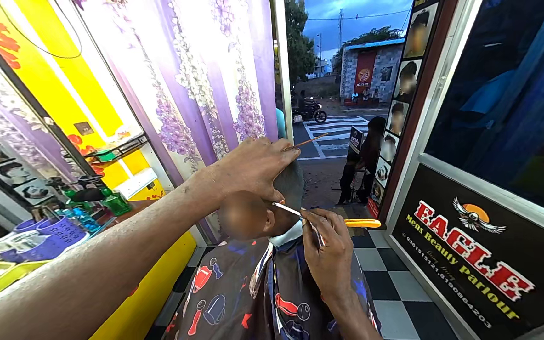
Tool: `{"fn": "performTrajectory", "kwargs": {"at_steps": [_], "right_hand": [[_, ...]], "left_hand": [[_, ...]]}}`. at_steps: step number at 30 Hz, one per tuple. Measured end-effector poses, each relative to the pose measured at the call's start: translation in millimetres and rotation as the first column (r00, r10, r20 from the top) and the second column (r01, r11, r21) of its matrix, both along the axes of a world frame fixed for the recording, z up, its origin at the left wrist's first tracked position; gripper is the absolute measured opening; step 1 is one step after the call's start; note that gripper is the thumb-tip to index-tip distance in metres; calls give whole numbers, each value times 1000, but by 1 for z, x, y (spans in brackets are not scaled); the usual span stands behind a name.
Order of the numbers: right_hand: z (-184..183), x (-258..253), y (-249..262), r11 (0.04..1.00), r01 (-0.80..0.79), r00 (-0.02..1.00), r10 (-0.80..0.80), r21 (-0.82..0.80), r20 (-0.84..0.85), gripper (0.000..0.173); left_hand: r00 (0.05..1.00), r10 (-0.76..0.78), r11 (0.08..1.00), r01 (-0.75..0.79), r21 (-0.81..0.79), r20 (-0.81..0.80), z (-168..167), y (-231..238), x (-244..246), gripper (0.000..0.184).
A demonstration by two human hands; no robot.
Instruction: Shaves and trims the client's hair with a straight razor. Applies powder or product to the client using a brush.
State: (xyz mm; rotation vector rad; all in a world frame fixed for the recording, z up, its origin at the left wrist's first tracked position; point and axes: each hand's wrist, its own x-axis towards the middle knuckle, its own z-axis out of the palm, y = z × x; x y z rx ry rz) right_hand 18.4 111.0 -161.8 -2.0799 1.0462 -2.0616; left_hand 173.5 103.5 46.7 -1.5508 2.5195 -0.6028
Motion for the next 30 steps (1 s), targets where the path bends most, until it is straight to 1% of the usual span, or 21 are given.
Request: {"fn": "performTrajectory", "kwargs": {"at_steps": [2,6,13,18,23,28,30], "right_hand": [[3,0,-1,1000,13,1000,-13,-24,8,21],[4,-1,-4,1000,21,999,-21,-19,-31,21],[9,-4,-6,999,26,995,-28,-18,-91,21],[12,-9,-9,999,-39,987,44,34,-154,19],[16,-10,-14,999,-39,989,36,-16,-145,19],[17,-12,-16,997,-71,977,70,2,-203,18],[18,-12,-16,998,-69,978,66,-8,-200,18]], "left_hand": [[1000,4,1000,-4,6,-7,0,0,1,101],[999,-28,999,27,-19,-27,-2,-1,6,99],[998,-43,999,42,-19,-37,-2,-3,6,98],[998,-52,999,51,-19,-31,-1,-4,8,98],[999,-42,999,41,-15,-35,-1,-5,9,97],[998,-43,999,42,-27,-37,-3,-6,11,97],[998,-40,999,39,-21,-43,-4,-6,12,97]]}}
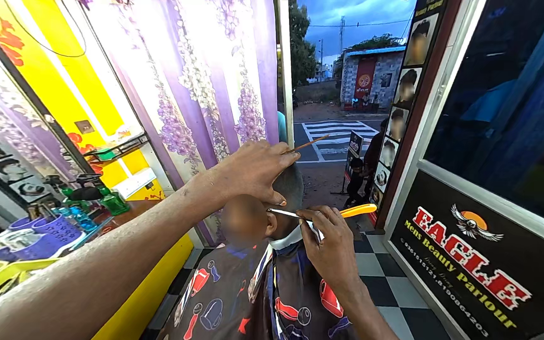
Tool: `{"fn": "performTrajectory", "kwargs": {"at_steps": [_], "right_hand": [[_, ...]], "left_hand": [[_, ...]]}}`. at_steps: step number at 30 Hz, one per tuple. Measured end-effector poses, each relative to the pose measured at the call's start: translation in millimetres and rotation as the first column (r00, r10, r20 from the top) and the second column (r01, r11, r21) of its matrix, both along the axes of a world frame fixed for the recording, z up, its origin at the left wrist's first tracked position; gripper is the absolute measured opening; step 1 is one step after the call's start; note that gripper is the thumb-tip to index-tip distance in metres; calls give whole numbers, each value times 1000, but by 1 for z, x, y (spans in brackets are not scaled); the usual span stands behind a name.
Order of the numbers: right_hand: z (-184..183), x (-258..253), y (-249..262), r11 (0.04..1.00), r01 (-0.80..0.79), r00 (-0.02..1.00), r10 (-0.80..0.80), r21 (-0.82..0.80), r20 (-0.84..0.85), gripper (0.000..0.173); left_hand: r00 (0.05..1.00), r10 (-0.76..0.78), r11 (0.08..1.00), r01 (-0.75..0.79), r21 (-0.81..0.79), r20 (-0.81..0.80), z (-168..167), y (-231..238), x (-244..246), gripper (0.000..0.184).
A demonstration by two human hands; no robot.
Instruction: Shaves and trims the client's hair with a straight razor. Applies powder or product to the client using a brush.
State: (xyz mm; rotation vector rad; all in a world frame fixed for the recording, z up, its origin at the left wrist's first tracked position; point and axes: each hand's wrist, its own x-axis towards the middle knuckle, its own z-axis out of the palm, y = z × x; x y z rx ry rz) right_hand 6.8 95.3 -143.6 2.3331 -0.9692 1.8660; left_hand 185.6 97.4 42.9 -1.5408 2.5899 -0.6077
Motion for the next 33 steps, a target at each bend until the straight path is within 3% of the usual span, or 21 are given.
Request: {"fn": "performTrajectory", "kwargs": {"at_steps": [33], "right_hand": [[4,-16,-8,998,45,983,-50,-34,-175,19]], "left_hand": [[1000,-20,1000,21,14,-17,-2,-6,6,96]]}}
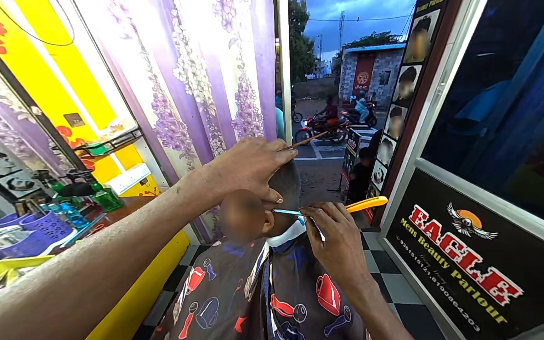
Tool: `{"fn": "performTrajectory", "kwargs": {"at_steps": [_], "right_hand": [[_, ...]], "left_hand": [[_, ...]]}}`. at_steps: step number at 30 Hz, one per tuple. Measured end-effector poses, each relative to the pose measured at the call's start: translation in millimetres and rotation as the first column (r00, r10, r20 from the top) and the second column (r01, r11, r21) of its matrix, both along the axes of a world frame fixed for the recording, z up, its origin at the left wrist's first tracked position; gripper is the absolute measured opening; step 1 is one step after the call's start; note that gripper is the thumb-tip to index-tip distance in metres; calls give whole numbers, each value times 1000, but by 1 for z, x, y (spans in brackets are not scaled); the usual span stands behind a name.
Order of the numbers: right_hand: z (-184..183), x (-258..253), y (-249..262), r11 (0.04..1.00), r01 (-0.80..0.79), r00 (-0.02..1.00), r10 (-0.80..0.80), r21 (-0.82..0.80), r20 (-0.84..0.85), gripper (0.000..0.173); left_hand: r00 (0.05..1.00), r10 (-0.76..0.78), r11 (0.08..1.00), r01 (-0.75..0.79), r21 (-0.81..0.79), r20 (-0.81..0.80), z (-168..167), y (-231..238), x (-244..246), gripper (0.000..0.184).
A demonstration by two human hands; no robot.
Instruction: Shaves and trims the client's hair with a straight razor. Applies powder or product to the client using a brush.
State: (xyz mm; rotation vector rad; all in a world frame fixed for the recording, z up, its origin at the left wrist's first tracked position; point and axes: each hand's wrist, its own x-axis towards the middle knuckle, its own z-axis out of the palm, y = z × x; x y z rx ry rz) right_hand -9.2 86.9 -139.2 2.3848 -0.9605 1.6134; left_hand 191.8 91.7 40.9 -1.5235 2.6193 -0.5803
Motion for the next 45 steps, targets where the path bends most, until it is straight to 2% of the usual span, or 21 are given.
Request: {"fn": "performTrajectory", "kwargs": {"at_steps": [3,8,12,16,21,23,25,27,29,30,32,34,36,37,39,40,42,43,44,45], "right_hand": [[-4,-2,-2,1000,-9,999,10,16,-32,19],[0,-2,-3,1000,-14,999,14,-2,43,20],[-10,-4,-7,999,-37,999,37,22,-22,20],[-7,-4,-7,999,-36,999,37,-15,33,20],[-16,-8,-9,998,-67,994,68,20,-82,20],[-20,-13,-2,997,-77,996,77,3,-33,19],[-29,-21,10,997,-81,993,80,7,92,19],[-48,-29,27,998,-56,984,49,39,169,19],[-72,-33,45,998,7,989,-15,55,147,22],[-85,-35,54,998,19,993,-27,67,117,24],[-102,-43,70,994,-24,993,12,106,114,26],[-97,-44,77,987,-74,962,33,143,271,24],[-78,-39,80,973,-83,888,-26,214,459,23],[-68,-38,82,955,-116,842,-51,273,538,26],[-46,-34,96,865,-330,703,-43,379,710,29],[-35,-29,105,794,-476,609,-15,380,793,30],[-11,-16,126,553,-770,408,46,317,912,30],[-4,-7,137,424,-853,365,66,305,929,29],[0,2,145,327,-888,373,98,324,923,27],[0,12,151,284,-884,423,145,372,894,27]], "left_hand": [[1000,-10,1000,10,-6,-1,-1,-1,1,96],[999,-32,999,32,-8,-9,0,-3,2,95],[1000,-19,1000,19,4,-12,0,-2,3,96],[999,-40,999,40,-10,-23,-2,-4,5,95],[998,-55,998,54,-23,-26,-5,-5,8,96],[994,-90,996,88,-34,-59,-7,-5,12,94],[969,-181,977,157,-147,-168,-10,4,19,84],[898,-294,908,156,-389,-327,-16,31,21,59],[803,-366,798,11,-603,-470,-33,61,24,36],[749,-385,764,-69,-642,-540,-50,70,26,33],[655,-419,756,-134,-641,-630,-95,73,31,31],[647,-426,770,-108,-629,-632,-127,76,26,28],[682,-397,809,-57,-585,-614,-141,79,18,28],[694,-381,843,-10,-537,-611,-144,76,14,31],[690,-359,911,112,-397,-629,-150,66,15,40],[686,-345,929,151,-338,-640,-153,59,18,45],[702,-354,930,198,-309,-617,-156,48,24,45],[720,-368,923,208,-322,-589,-156,46,26,44],[742,-377,915,206,-346,-555,-154,46,27,44],[768,-377,907,193,-375,-517,-152,47,26,45]]}}
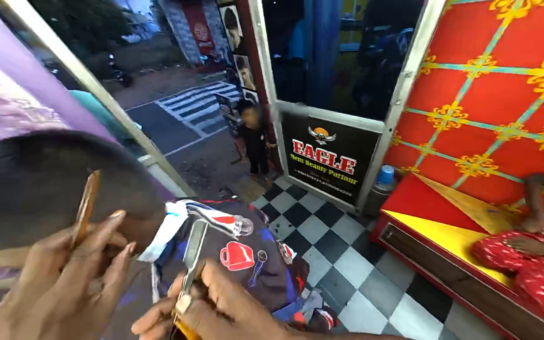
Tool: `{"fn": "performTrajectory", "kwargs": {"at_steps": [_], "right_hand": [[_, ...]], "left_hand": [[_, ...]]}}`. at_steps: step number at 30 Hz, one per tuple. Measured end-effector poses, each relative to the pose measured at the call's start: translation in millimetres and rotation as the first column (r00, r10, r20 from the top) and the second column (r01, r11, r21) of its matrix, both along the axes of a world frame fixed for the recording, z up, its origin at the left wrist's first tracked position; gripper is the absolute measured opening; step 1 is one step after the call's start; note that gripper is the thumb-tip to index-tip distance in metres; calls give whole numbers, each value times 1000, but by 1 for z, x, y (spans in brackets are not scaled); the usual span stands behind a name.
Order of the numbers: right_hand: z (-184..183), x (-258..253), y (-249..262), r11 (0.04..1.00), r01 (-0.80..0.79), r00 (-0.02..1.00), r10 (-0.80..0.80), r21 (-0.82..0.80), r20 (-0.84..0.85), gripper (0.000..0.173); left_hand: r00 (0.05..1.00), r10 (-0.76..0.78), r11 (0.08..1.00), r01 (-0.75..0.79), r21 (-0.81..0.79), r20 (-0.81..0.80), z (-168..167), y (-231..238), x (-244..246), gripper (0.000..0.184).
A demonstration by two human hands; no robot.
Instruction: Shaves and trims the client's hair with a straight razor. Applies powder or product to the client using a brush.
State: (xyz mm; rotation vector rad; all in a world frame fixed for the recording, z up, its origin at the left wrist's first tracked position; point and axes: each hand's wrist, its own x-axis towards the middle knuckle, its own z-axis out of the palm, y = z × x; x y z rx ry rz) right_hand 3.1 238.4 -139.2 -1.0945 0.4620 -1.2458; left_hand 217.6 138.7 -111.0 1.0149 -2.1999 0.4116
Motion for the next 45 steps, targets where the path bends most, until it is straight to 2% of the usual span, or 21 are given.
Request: {"fn": "performTrajectory", "kwargs": {"at_steps": [1,3,5,8,12,15,18,26,38,45], "right_hand": [[-1,10,3,999,-25,995,21,-37,-92,28],[-6,32,1,993,19,962,-49,-114,-270,29],[-13,56,-7,986,108,941,-143,-129,-308,29],[-17,83,-18,990,137,972,-131,17,-197,28],[-10,103,-29,969,105,992,-118,224,45,21],[-6,109,-42,948,123,975,-171,294,142,18],[-4,111,-54,939,109,972,-169,326,161,17],[0,117,-66,977,117,991,-127,176,48,21],[1,118,-64,948,47,978,-108,314,181,18],[-1,117,-64,975,40,990,-68,217,124,20]], "left_hand": [[999,28,999,-26,-36,34,5,4,-3,45],[991,63,996,-55,-74,114,16,10,-7,45],[979,57,996,-41,-82,193,28,11,-5,44],[950,-15,998,33,-51,311,45,7,-3,44],[903,-111,988,147,-56,414,50,0,3,44],[907,-100,991,128,-41,410,56,1,6,42],[923,-101,993,117,-22,370,63,1,8,43],[925,-85,996,93,-6,370,68,0,9,44],[927,-93,995,104,-11,364,68,-1,8,43],[930,-85,996,94,-6,358,68,-2,8,45]]}}
